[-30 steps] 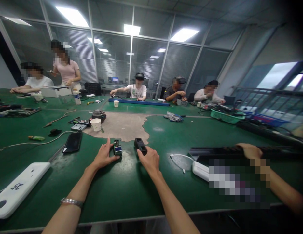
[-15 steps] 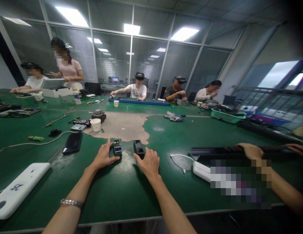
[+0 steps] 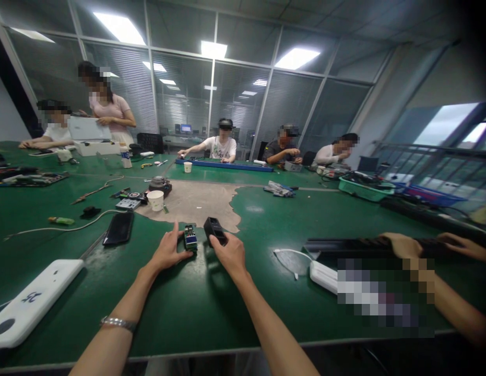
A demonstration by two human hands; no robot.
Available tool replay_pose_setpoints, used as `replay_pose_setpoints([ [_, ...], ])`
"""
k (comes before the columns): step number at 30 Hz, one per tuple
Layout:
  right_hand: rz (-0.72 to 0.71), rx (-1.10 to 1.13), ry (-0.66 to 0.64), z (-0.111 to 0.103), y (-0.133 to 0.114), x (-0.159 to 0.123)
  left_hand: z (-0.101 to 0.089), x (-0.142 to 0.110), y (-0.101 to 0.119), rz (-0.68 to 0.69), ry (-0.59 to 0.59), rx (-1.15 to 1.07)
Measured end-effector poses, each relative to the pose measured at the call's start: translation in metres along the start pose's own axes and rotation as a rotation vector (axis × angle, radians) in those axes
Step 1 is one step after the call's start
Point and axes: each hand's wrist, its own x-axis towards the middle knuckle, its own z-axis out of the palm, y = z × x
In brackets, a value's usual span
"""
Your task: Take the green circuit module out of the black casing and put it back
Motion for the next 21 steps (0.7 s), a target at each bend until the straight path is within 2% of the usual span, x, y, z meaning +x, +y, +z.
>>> replay_pose_setpoints([
  [5, -0.059, 0.071, -0.051, 0.008, -0.046, -0.002, 0.000, -0.001, 0.000, -0.004, 0.002, -0.011],
  [8, -0.059, 0.025, -0.048, 0.015, -0.062, -0.005, 0.002, -0.001, 0.000, 0.001, 0.017, -0.023],
  [15, -0.036, -0.077, -0.036, 0.025, -0.074, -0.007, 0.001, -0.001, 0.002, -0.020, 0.008, -0.032],
  [21, -0.050, -0.155, -0.121, 0.034, -0.073, -0.007, -0.001, -0.001, 0.005, 0.002, 0.006, -0.017],
])
